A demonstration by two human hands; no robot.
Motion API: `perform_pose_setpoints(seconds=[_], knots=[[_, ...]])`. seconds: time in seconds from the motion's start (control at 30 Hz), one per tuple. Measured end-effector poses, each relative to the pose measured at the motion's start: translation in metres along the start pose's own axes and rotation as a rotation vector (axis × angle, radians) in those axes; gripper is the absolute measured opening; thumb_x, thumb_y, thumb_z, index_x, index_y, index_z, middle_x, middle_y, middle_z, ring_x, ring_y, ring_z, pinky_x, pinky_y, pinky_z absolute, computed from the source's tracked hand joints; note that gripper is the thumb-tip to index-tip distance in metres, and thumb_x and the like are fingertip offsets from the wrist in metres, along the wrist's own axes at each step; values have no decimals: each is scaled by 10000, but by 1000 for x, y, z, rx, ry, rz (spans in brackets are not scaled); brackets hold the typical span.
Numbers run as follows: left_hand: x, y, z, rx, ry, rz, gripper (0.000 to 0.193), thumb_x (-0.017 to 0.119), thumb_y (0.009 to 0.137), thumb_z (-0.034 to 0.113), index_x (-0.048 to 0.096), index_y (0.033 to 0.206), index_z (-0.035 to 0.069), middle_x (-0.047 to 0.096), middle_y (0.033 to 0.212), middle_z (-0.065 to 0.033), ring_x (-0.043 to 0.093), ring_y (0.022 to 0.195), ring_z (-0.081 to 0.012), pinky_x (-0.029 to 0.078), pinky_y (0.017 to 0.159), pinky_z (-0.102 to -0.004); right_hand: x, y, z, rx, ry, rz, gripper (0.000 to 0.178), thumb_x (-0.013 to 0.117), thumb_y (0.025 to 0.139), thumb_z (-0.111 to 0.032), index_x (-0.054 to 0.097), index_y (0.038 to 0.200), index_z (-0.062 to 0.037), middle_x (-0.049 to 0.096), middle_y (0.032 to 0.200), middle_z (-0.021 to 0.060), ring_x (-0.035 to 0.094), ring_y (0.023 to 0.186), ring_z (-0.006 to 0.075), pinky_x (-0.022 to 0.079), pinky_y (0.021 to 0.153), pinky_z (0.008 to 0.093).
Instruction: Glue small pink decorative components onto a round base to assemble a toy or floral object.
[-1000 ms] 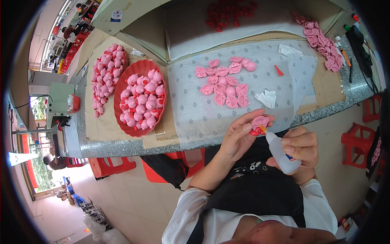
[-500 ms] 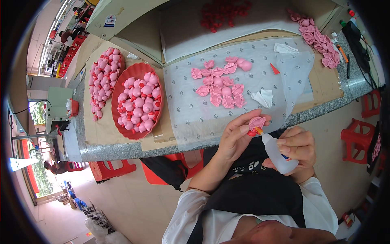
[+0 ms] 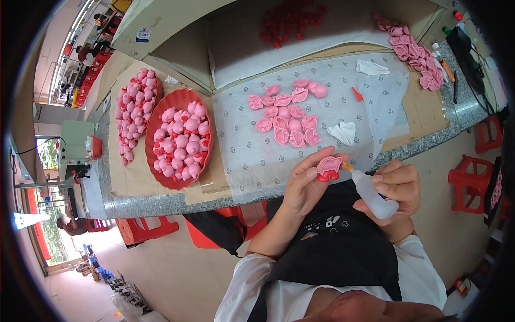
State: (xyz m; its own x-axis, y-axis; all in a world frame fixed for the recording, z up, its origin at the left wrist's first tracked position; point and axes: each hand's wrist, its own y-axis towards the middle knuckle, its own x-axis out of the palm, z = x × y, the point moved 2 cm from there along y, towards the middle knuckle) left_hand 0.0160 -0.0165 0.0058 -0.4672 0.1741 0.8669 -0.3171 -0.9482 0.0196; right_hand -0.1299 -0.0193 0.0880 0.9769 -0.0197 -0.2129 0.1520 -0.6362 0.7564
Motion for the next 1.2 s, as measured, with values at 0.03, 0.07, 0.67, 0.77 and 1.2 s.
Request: perform_pose_setpoints(seconds=[0.03,0.07,0.67,0.77,1.2], knots=[[0,0,0,13,-22,-16,453,474,777,212,384,1171,8,428,1124,-239,446,1022,-293,299,908,-373,0,0,0,-1,0,1,477,802,449,-92,517,830,-58,511,774,70,496,525,158,392,436,237],[0,0,0,13,-21,-17,453,474,777,212,384,1171,8,428,1124,-239,446,1022,-293,299,908,-373,-1,0,0,-3,0,1,477,802,449,-92,517,830,-58,511,774,70,496,525,158,392,436,237],[-3,1,0,-1,-47,30,459,480,775,224,382,1177,24,420,1138,-237,444,1026,-301,289,917,-368,0,-7,5,26,12,-2,528,810,437,-98,504,866,-77,492,806,61,477,571,151,380,471,232],[-2,2,-1,-3,-63,7,470,490,768,225,380,1178,24,419,1140,-236,440,1033,-299,294,916,-368,-3,-6,3,22,11,10,527,810,436,-95,504,866,-78,494,815,66,471,552,149,372,458,230],[0,2,1,44,-22,44,435,502,764,176,407,1157,15,435,1135,-220,444,1039,-288,288,929,-370,6,-4,3,-30,34,-2,453,799,446,-90,528,807,-45,518,757,79,501,516,154,394,417,232]])
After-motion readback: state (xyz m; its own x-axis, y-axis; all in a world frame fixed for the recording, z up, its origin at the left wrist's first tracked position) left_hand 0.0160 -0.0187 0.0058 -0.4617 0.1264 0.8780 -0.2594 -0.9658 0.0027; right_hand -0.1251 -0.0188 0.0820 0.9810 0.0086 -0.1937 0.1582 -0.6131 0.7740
